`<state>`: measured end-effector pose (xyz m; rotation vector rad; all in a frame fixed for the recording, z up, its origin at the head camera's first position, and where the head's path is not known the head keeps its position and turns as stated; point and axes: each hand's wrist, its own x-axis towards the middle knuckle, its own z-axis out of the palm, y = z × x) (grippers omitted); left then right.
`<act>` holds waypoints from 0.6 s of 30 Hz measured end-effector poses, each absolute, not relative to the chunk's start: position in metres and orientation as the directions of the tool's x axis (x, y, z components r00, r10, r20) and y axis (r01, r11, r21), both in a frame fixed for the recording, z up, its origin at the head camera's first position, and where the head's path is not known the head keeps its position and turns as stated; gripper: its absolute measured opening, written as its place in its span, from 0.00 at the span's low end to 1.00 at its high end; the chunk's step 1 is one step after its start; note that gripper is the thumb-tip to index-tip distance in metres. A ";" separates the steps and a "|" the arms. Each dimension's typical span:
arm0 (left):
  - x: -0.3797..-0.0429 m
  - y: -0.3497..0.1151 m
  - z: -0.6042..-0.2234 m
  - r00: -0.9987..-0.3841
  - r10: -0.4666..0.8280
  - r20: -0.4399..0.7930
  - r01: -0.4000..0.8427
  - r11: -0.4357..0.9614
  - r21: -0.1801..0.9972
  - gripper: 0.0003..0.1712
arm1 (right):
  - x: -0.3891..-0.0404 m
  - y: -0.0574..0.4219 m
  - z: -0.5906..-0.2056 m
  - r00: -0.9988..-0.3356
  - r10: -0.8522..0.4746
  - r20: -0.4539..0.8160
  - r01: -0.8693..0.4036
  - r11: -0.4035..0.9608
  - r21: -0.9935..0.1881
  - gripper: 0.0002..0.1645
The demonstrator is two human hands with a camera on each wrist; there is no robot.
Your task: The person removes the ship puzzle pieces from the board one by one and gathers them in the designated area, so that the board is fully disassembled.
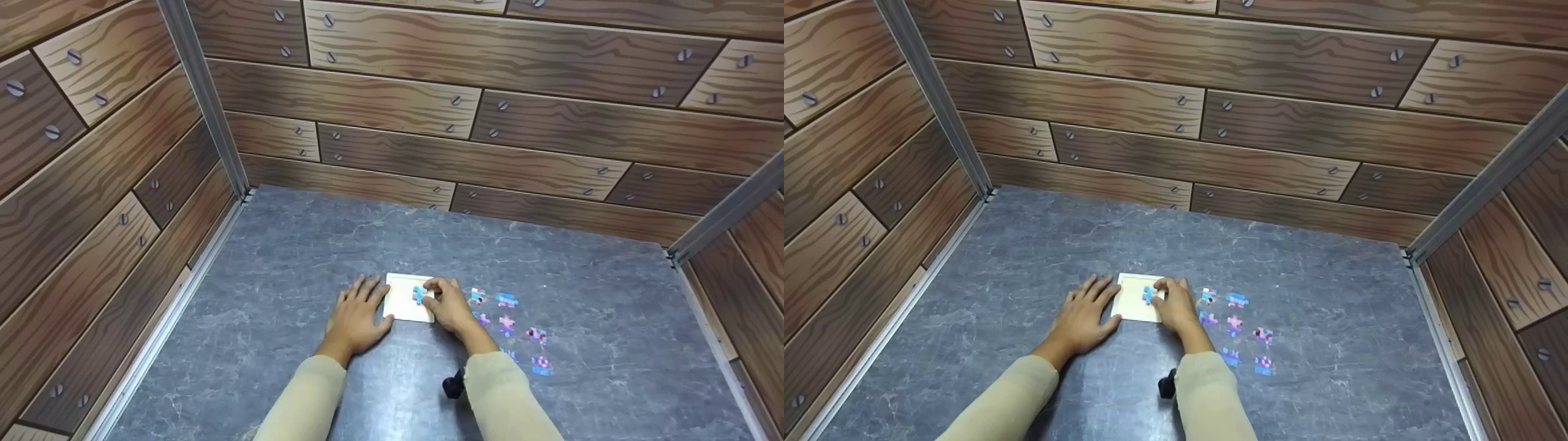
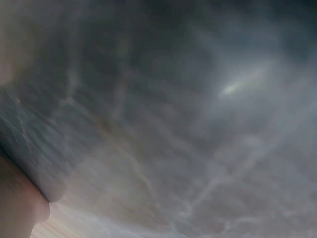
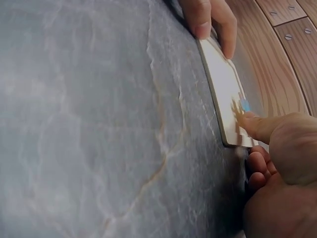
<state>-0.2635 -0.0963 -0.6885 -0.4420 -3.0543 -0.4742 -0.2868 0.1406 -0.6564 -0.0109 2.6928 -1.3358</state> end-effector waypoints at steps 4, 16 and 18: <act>-0.263 -0.097 -0.690 -0.959 0.276 0.060 0.281 0.913 0.297 0.42 | -0.285 0.143 -0.658 -0.990 -0.094 -0.102 0.023 0.616 -0.787 0.12; -0.262 -0.097 -0.688 -0.956 0.286 0.063 0.291 0.909 0.297 0.41 | -0.278 0.188 -0.638 -0.990 -0.125 -0.058 -0.022 0.559 -0.829 0.14; -0.263 -0.098 -0.687 -0.956 0.286 0.069 0.294 0.909 0.297 0.41 | -0.279 0.201 -0.636 -0.990 -0.126 -0.064 -0.020 0.578 -0.816 0.15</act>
